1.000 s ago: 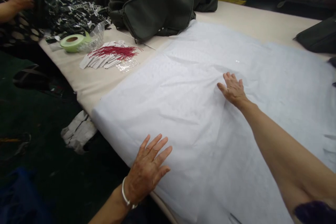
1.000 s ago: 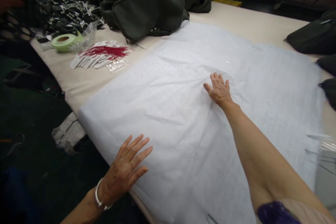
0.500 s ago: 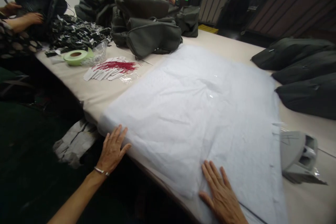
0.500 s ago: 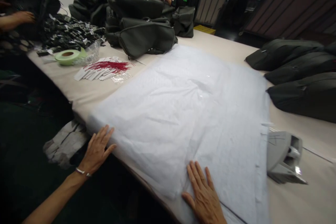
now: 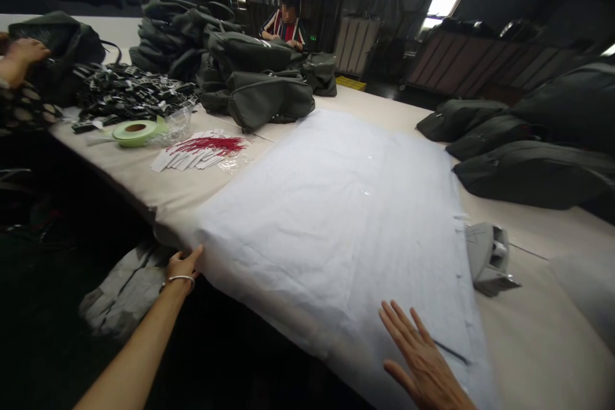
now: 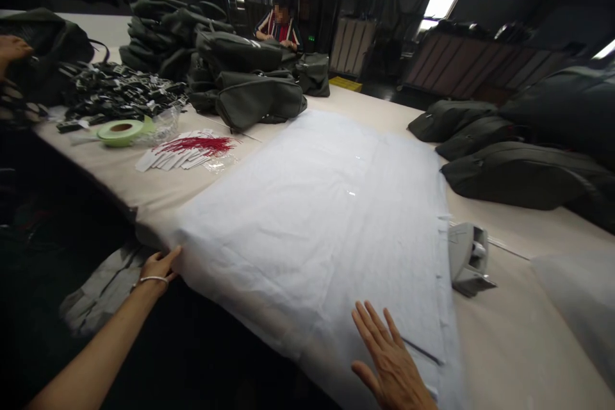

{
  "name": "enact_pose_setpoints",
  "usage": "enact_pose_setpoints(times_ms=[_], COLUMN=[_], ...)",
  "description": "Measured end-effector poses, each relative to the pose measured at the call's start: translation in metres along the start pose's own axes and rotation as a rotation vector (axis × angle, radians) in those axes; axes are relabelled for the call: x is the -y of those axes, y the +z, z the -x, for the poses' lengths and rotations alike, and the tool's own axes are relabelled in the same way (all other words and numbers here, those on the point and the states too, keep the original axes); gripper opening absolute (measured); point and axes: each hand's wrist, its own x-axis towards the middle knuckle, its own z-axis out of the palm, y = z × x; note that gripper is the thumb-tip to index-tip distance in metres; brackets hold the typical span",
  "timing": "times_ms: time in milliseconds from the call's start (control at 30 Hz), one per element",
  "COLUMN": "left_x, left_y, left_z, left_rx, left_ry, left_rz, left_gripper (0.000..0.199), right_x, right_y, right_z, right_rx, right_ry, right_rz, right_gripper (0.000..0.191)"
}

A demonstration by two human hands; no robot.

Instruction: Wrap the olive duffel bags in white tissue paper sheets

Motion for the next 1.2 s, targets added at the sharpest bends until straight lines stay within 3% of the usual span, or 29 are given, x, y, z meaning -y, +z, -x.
enact_pose_setpoints(times_ms=[167, 300, 433, 533, 633, 733, 833, 967, 1200], left_x=[0.007, 0.027, 0.067, 0.098, 0.117, 0.125, 0.128, 0.129, 0.129], left_y=[-0.011, -0.015, -0.014, -0.004, 0.012, 0.031, 0.042, 0.041, 0.037], left_z=[0.005, 0.023, 0.082, 0.141, 0.191, 0.221, 0.236, 0.247, 0.265], left_rx=[0.101, 0.207, 0.444, 0.700, 0.855, 0.876, 0.833, 0.783, 0.728], left_ry=[-0.160, -0.233, -0.381, -0.514, -0.576, -0.589, -0.588, -0.570, -0.547], left_rz=[0.219, 0.339, 0.383, 0.381, 0.396, 0.421, 0.437, 0.462, 0.487], left_gripper=[0.044, 0.025, 0.013, 0.024, 0.038, 0.045, 0.039, 0.029, 0.033], right_x=[0.035, 0.049, 0.049, 0.045, 0.045, 0.052, 0.064, 0.075, 0.075], right_y=[0.003, 0.004, 0.005, 0.004, 0.002, 0.004, 0.014, 0.031, 0.037], right_z=[-0.029, -0.027, 0.013, 0.052, 0.069, 0.055, 0.028, 0.009, 0.016], right_rx=[0.013, 0.009, -0.054, -0.118, -0.135, -0.078, -0.023, -0.008, -0.013], right_ry=[0.062, 0.160, 0.328, 0.437, 0.423, 0.297, 0.183, 0.098, 0.050], right_rz=[-0.108, -0.179, -0.211, -0.179, -0.130, -0.105, -0.098, -0.140, -0.214], right_gripper=[0.075, 0.072, 0.066, 0.063, 0.063, 0.065, 0.068, 0.069, 0.068])
